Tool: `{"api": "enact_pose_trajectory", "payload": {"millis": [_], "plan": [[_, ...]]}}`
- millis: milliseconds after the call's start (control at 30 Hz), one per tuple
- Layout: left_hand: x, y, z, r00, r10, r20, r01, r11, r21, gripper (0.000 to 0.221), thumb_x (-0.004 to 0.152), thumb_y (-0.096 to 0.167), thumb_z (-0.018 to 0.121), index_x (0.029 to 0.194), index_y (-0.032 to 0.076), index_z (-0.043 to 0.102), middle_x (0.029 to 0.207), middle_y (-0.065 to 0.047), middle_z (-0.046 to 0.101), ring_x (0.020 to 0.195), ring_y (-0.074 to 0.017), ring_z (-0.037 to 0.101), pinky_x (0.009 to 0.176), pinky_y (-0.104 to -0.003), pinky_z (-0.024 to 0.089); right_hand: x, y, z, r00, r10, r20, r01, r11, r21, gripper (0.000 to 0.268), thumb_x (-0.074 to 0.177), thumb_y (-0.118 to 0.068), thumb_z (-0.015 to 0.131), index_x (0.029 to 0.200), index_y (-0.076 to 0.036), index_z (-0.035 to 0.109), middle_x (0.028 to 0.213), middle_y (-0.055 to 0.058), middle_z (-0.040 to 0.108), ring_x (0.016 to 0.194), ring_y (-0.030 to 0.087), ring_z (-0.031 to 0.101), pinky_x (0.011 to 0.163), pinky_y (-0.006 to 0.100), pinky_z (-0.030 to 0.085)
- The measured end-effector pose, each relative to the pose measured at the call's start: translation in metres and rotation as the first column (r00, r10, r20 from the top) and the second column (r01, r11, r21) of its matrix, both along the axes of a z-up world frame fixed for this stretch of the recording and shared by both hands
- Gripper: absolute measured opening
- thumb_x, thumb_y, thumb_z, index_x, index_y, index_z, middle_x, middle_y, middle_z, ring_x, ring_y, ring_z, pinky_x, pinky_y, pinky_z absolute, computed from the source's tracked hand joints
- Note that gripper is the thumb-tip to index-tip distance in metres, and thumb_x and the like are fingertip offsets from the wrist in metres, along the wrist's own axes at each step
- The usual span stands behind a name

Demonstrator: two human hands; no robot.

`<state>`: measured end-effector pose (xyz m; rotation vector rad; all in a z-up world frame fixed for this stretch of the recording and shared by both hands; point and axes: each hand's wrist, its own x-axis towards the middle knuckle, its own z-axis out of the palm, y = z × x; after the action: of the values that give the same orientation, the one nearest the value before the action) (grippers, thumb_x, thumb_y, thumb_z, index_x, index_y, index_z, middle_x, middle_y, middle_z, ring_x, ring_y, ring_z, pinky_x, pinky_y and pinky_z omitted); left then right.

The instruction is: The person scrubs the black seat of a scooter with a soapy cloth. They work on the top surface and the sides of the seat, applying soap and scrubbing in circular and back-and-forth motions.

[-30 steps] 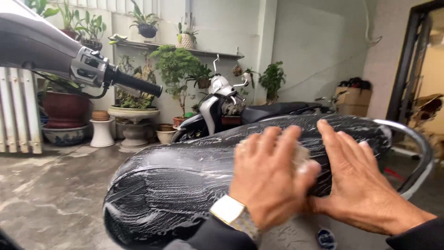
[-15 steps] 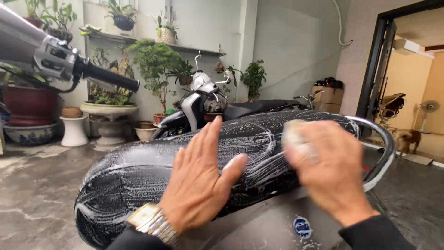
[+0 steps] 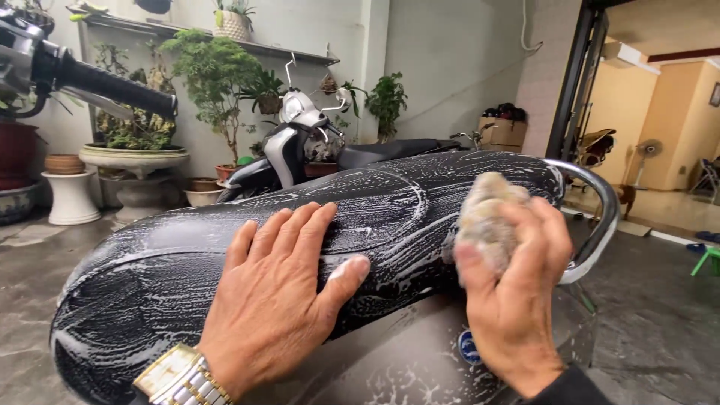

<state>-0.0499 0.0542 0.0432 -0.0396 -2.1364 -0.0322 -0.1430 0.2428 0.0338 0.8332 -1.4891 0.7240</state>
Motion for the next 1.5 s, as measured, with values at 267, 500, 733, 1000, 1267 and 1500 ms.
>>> {"api": "enact_pose_trajectory", "payload": {"millis": [267,500,733,1000,1267,1500], "plan": [[-0.011,-0.011,-0.017,0.997,0.050,-0.062,-0.053,0.997,-0.063,0.063,0.085,0.062,0.037,0.131,0.018,0.040,0.132,-0.003,0.042,0.122,-0.0249,0.032,0.099,-0.046,0.016,0.002,-0.013,0.020,0.889,0.105,0.446,0.049,0.946,-0.319,0.053,0.081,-0.025,0.053,0.128,-0.004,0.038,0.140,0.026,0.007,0.130,0.040,0.016,0.105,0.043,0.013],[-0.020,-0.008,-0.020,0.993,0.083,-0.082,-0.086,0.996,-0.037,0.066,0.083,0.065,0.036,0.131,0.019,0.040,0.133,-0.001,0.040,0.123,-0.0227,0.031,0.097,-0.048,0.016,-0.025,0.012,0.051,0.710,0.117,0.694,0.300,0.842,-0.448,0.043,0.087,-0.033,0.045,0.111,0.002,0.053,0.107,0.024,0.055,0.094,0.037,0.052,0.080,0.044,0.039],[-0.017,-0.013,-0.017,0.995,0.051,-0.083,-0.058,0.995,-0.080,0.072,0.084,0.067,0.038,0.132,0.014,0.037,0.135,-0.004,0.039,0.123,-0.0250,0.031,0.097,-0.049,0.016,-0.023,0.006,0.076,0.911,-0.275,0.308,0.226,0.956,0.187,0.039,0.082,-0.035,0.048,0.107,-0.006,0.058,0.110,0.014,0.055,0.101,0.029,0.049,0.090,0.042,0.034],[-0.001,-0.005,-0.007,1.000,0.023,0.000,-0.023,0.998,-0.050,0.071,0.084,0.064,0.034,0.130,0.009,0.038,0.131,-0.009,0.042,0.121,-0.0277,0.034,0.098,-0.051,0.016,0.004,-0.016,0.095,0.802,-0.382,0.459,0.101,0.845,0.526,0.044,0.079,-0.044,0.037,0.107,-0.017,0.058,0.112,0.007,0.057,0.105,0.022,0.049,0.091,0.042,0.032],[0.016,-0.025,-0.016,0.996,0.058,0.069,-0.054,0.997,-0.062,0.091,0.082,0.074,0.041,0.140,0.007,0.018,0.140,-0.008,0.029,0.129,-0.0266,0.019,0.097,-0.054,0.005,-0.011,-0.013,0.079,0.910,-0.263,0.322,0.143,0.925,0.352,0.037,0.074,-0.041,0.049,0.095,-0.013,0.062,0.101,0.007,0.060,0.101,0.024,0.051,0.089,0.042,0.033],[0.030,-0.027,-0.026,0.989,0.090,0.120,-0.091,0.996,0.003,0.098,0.075,0.077,0.036,0.138,0.005,0.019,0.140,-0.013,0.027,0.130,-0.0301,0.018,0.098,-0.056,0.002,0.024,-0.024,0.054,0.995,0.002,0.096,-0.054,0.834,0.550,0.027,0.081,-0.035,0.053,0.087,-0.009,0.059,0.084,0.007,0.051,0.072,0.021,0.046,0.065,0.034,0.040]]}}
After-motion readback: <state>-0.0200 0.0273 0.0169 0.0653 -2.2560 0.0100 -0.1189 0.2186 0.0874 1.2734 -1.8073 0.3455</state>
